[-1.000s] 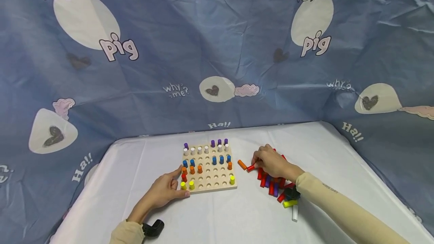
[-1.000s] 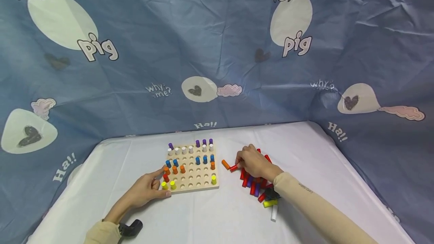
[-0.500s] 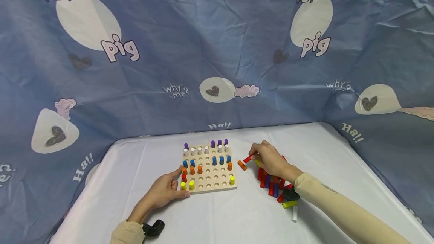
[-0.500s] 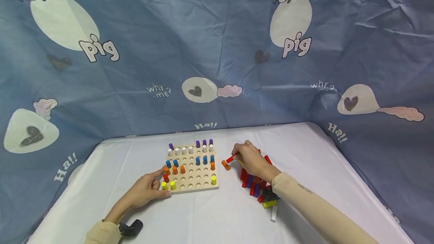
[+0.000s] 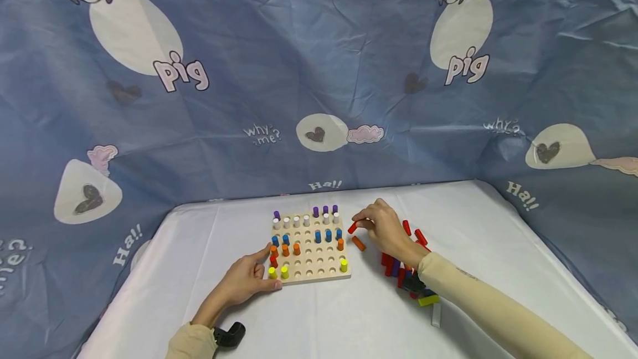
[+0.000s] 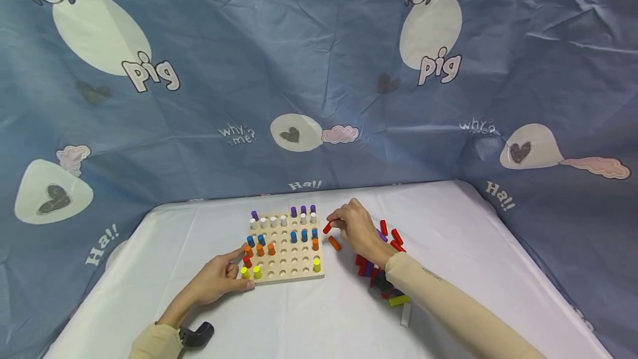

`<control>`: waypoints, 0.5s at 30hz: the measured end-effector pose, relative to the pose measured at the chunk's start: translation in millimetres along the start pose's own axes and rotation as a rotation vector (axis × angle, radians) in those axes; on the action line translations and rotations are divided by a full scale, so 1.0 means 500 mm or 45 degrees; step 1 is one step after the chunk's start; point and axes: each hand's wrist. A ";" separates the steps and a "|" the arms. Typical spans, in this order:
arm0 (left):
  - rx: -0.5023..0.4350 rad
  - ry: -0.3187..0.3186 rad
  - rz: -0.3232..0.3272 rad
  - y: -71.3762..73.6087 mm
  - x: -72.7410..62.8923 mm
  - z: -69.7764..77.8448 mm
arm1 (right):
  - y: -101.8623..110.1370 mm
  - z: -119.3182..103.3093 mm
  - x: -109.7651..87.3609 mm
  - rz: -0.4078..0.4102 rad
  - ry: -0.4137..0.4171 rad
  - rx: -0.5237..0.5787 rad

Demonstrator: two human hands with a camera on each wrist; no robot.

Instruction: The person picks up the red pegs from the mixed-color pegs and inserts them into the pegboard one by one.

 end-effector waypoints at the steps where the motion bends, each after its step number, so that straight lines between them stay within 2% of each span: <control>1: 0.000 0.001 0.000 0.000 0.001 0.000 | -0.002 -0.002 0.003 0.003 -0.001 0.009; 7: -0.014 0.026 0.000 0.000 0.006 0.001 | -0.010 -0.026 0.020 -0.004 -0.018 0.078; 12: -0.029 0.033 -0.004 0.001 0.008 0.001 | -0.025 -0.052 0.028 -0.053 -0.041 0.123; 15: -0.042 0.031 -0.004 0.001 0.008 0.001 | -0.039 -0.067 0.032 -0.078 -0.020 0.140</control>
Point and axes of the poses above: each hand's wrist, its own x-axis towards the middle knuckle, its own y-axis out of the back of the hand, z = x × y, and after that the axes turned 2 degrees about -y, right-handed
